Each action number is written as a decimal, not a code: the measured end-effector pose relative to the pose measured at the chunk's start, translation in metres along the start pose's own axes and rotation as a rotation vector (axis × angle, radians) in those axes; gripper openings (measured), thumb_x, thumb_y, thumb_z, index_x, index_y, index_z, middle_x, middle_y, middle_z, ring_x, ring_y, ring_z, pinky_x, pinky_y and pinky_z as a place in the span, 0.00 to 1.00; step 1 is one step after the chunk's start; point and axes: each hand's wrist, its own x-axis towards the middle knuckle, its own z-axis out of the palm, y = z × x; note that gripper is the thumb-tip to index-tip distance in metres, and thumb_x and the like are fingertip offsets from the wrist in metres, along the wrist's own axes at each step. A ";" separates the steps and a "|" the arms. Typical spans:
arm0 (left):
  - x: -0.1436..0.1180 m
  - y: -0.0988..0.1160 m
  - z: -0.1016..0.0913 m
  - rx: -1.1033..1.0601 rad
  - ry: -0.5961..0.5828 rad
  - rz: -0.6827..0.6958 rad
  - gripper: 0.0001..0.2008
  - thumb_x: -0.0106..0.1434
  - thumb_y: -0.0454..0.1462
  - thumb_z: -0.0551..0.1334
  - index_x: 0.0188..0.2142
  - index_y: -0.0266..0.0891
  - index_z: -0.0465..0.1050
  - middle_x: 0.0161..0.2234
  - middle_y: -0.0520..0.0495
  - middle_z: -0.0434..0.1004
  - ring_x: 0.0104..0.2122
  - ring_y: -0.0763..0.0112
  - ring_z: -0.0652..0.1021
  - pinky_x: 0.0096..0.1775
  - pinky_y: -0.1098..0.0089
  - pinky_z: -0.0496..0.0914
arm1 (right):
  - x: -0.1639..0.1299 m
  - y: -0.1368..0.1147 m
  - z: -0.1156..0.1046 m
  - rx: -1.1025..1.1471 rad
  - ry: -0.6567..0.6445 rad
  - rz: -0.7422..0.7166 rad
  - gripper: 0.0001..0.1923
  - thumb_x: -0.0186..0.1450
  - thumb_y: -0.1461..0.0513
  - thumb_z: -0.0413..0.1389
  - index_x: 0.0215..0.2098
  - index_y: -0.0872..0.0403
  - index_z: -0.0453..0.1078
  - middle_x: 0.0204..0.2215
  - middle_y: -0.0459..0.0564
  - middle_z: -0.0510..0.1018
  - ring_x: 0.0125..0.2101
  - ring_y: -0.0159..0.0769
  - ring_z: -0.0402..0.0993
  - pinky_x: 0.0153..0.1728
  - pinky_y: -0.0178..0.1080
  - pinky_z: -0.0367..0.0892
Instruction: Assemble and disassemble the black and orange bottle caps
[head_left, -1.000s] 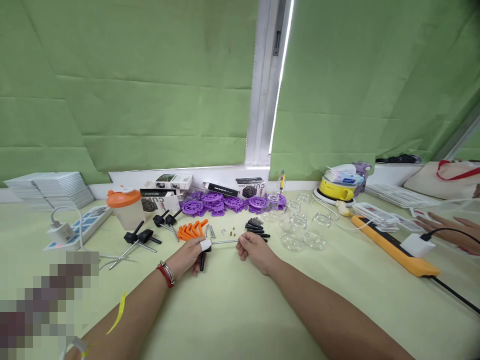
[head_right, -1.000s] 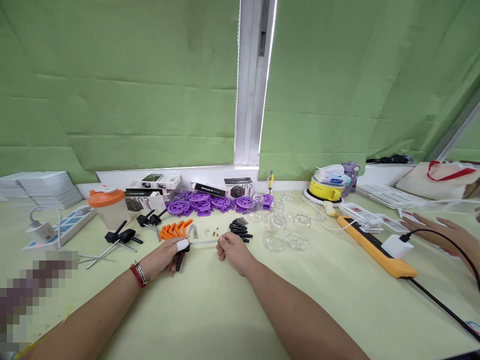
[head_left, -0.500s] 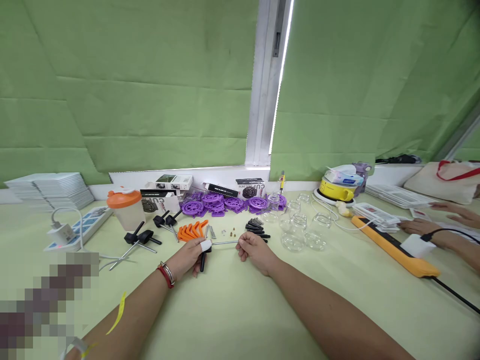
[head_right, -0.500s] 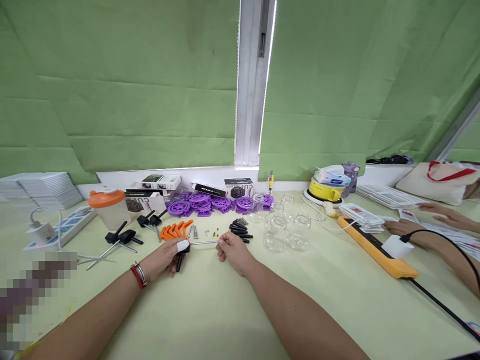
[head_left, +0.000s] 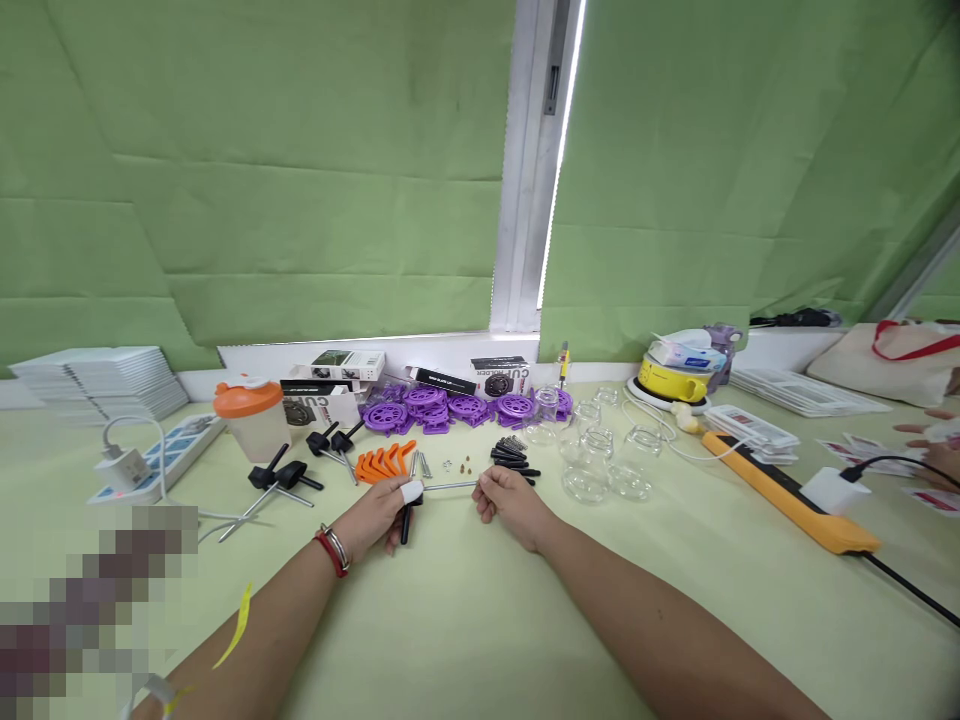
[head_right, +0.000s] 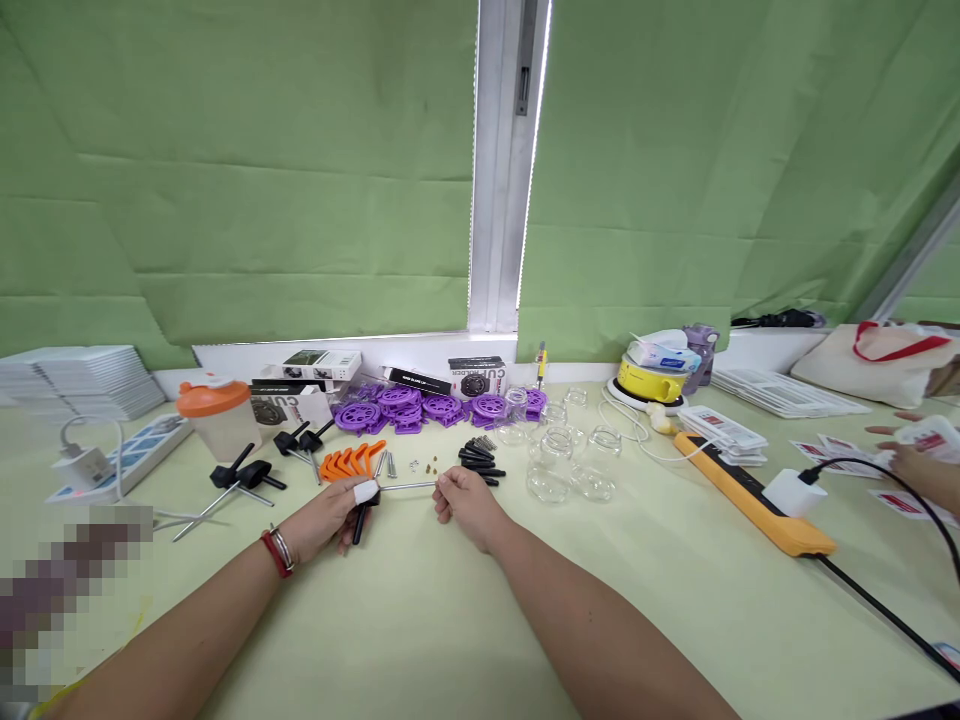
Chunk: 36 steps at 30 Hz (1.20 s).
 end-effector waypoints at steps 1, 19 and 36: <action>0.000 0.000 0.000 0.000 0.002 -0.001 0.20 0.56 0.54 0.57 0.28 0.41 0.59 0.16 0.58 0.64 0.11 0.77 0.63 0.12 0.75 0.60 | -0.001 -0.001 0.000 0.014 -0.001 -0.004 0.17 0.59 0.49 0.56 0.28 0.55 0.64 0.23 0.46 0.72 0.20 0.29 0.67 0.25 0.37 0.63; 0.000 -0.002 0.000 -0.006 -0.010 0.005 0.18 0.58 0.52 0.57 0.29 0.40 0.60 0.15 0.58 0.64 0.11 0.77 0.63 0.11 0.76 0.61 | 0.001 0.002 -0.002 -0.048 -0.019 -0.030 0.16 0.60 0.50 0.56 0.29 0.55 0.64 0.21 0.44 0.71 0.19 0.28 0.66 0.25 0.36 0.63; 0.000 0.000 0.000 -0.020 -0.007 0.001 0.18 0.57 0.52 0.58 0.28 0.40 0.59 0.15 0.57 0.63 0.11 0.77 0.63 0.12 0.75 0.60 | -0.004 -0.005 0.002 0.027 -0.027 -0.056 0.16 0.56 0.52 0.60 0.33 0.54 0.64 0.26 0.45 0.72 0.23 0.29 0.68 0.24 0.35 0.64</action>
